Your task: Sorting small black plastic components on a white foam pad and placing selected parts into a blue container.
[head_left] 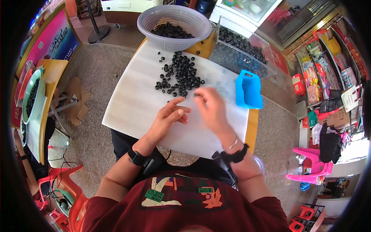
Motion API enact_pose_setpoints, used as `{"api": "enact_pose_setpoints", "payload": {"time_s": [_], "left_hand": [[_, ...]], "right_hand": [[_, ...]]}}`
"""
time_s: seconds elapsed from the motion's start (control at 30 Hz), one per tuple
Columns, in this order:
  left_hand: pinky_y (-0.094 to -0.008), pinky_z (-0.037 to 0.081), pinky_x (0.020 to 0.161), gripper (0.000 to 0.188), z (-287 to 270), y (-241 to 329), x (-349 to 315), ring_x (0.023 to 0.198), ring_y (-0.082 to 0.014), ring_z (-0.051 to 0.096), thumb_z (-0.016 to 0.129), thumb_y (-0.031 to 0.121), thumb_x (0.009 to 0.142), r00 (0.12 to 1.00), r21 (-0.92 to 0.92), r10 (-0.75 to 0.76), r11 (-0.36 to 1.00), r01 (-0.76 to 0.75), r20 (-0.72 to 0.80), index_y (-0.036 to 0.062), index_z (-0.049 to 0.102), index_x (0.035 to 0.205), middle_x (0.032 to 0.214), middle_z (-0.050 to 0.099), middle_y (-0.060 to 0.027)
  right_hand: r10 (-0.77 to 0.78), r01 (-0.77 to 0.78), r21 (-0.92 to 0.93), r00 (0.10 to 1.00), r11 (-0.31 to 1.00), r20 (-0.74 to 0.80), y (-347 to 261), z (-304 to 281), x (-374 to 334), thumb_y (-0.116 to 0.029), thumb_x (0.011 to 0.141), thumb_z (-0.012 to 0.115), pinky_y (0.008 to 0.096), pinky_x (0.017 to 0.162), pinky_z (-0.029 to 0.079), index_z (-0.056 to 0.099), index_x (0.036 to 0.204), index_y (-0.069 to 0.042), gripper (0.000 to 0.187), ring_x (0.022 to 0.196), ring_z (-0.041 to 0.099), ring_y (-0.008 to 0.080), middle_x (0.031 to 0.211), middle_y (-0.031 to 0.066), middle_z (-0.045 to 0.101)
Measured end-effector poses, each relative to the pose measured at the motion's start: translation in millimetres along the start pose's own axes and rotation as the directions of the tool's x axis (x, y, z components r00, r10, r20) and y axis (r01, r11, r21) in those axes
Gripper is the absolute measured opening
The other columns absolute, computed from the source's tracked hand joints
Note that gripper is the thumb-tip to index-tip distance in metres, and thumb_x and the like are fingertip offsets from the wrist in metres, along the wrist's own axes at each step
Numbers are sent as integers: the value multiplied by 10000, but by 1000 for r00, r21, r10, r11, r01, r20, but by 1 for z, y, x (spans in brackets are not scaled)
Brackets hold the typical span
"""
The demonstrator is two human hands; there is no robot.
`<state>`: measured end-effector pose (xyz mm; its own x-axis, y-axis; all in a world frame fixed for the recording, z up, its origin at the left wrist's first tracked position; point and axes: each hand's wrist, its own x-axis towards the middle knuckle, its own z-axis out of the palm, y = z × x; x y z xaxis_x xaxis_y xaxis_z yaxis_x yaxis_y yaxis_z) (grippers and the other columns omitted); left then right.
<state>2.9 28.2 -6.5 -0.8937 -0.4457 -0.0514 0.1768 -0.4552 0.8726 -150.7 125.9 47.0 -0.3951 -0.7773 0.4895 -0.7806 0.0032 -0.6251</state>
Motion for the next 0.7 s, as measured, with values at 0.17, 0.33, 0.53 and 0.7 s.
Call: {"api": "enact_pose_setpoints", "payload": {"time_s": [0.17,0.33,0.53,0.7], "left_hand": [[-314,496,821,390,-2,3,-2,882,-154,590,533,179,978,998,55,-33,998,30,57,4,472,1321,1018,631,-95],[-280,494,788,330,-6,-2,0,833,-133,586,546,186,976,994,84,-45,996,37,99,10,540,1256,1002,632,-73],[-260,489,768,243,-6,-5,-2,833,-102,578,589,131,945,967,186,-79,982,33,242,12,620,1155,967,646,-39],[-257,492,752,203,-4,0,-5,829,-94,576,614,123,931,956,296,-103,955,18,275,11,655,1095,936,656,-25]], "right_hand": [[-12,-72,-185,910,980,-415,60,-60,96,-98,830,650,381,659,512,631,999,-26,184,726,648,302,857,157,668],[-31,-224,-510,895,831,-444,115,-96,140,-93,805,663,426,737,508,637,1081,-13,288,793,651,332,857,154,677],[-93,57,-238,985,970,-144,56,-23,68,-75,788,668,382,736,485,666,956,-48,171,794,620,285,863,117,643],[-39,42,-18,988,999,149,33,39,12,-82,755,689,372,799,444,680,897,-81,142,860,568,256,854,62,613]]}}
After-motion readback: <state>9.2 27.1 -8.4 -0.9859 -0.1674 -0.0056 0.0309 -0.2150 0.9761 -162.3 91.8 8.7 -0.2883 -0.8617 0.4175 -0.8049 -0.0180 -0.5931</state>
